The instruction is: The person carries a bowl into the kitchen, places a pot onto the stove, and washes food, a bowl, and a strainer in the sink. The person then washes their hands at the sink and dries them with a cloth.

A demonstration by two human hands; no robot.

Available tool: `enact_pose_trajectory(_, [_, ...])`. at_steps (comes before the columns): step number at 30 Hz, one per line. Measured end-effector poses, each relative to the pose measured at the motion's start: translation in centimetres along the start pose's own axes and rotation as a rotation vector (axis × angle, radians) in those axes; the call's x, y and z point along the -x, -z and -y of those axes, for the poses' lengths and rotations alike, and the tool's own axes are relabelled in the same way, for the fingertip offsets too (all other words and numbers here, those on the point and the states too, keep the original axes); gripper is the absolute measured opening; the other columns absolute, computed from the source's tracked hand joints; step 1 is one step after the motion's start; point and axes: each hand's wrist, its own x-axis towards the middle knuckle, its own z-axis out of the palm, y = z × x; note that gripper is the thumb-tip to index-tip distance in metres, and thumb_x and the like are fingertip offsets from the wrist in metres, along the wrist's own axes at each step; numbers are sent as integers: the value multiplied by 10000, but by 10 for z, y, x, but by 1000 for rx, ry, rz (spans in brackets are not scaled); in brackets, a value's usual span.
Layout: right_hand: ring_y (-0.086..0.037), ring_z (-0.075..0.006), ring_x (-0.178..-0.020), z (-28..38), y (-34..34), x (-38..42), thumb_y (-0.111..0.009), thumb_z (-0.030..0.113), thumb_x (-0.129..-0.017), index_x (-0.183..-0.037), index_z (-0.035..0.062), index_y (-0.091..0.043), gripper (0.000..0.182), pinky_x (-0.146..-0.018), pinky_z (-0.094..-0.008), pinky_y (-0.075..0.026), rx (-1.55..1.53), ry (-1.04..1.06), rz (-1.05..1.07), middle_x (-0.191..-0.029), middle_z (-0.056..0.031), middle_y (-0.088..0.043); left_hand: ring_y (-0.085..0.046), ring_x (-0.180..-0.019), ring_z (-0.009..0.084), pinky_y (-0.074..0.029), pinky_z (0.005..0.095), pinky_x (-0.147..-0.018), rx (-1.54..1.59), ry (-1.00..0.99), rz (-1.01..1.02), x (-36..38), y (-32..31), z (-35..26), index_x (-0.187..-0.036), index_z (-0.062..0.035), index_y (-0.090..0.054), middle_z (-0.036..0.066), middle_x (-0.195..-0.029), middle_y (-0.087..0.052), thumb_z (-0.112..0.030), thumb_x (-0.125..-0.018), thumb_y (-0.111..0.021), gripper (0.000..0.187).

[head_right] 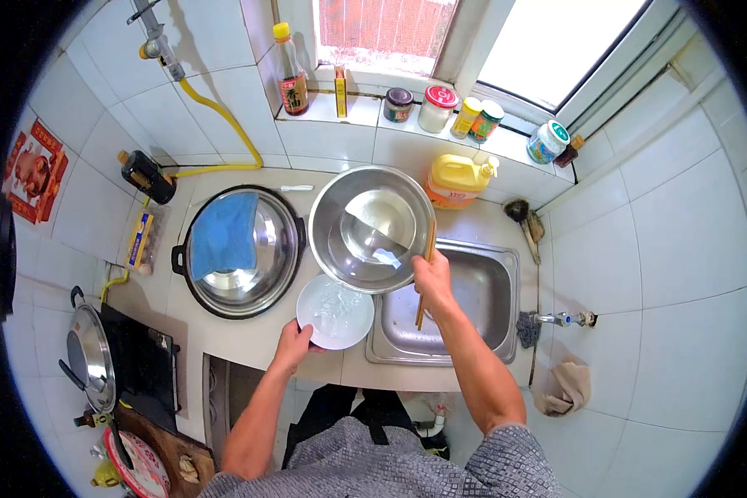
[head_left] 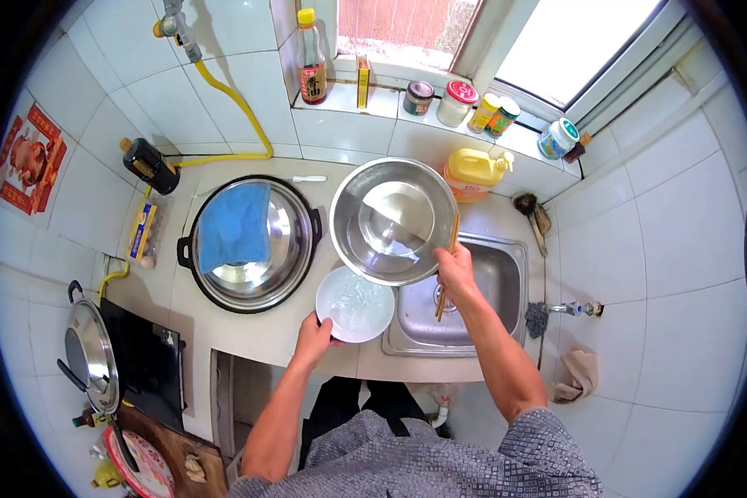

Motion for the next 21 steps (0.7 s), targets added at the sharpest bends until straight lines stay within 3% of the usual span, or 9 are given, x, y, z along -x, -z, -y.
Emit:
enact_pose_trajectory(2, [-395, -104, -414, -7, -7, -11, -549, 50, -862, -934, 10, -595, 94, -353, -275, -318, -84, -127, 2, -626, -13, -491, -690, -896, 313, -641, 387, -671, 0, -6, -2, 0, 5, 1, -1238, 146, -455, 235, -1101, -617, -67, -948, -413, 363])
enact_pose_trajectory(9, [-434, -135, -415, -30, -40, -46, -555, 59, -871, -876, -18, -560, 78, -349, -275, -296, -220, -313, -9, -659, -92, -564, -697, -864, 308, -641, 379, -651, 29, -12, -7, 5, 15, -1, -1228, 141, -464, 233, -1089, -621, -77, -942, -423, 362])
enact_pose_trajectory(14, [-592, -170, -487, -34, -64, -67, -535, 60, -899, -897, -56, -561, 118, -333, -272, -278, -245, -334, 9, -723, -173, -638, -701, -858, 306, -642, 370, -638, -3, 0, -12, 9, 22, 1, -1238, 139, -457, 238, -1099, -621, -74, -942, -419, 366])
enact_pose_trajectory(19, [-629, -177, -522, -31, -80, -89, -562, 78, -894, -946, -69, -564, 156, -338, -247, -267, -231, -375, 28, -785, -167, -651, -697, -865, 304, -645, 391, -647, 23, 12, -16, 13, 23, 2, -1254, 137, -453, 230, -1114, -614, -84, -952, -442, 374])
enact_pose_trajectory(21, [-656, -197, -554, -30, -80, -93, -613, 157, -897, -909, -44, -583, 203, -359, -283, -286, -214, -350, 58, -765, -129, -652, -698, -865, 303, -644, 390, -647, 17, 10, 0, 14, 21, -1, -1252, 134, -456, 227, -1114, -616, -84, -951, -443, 372])
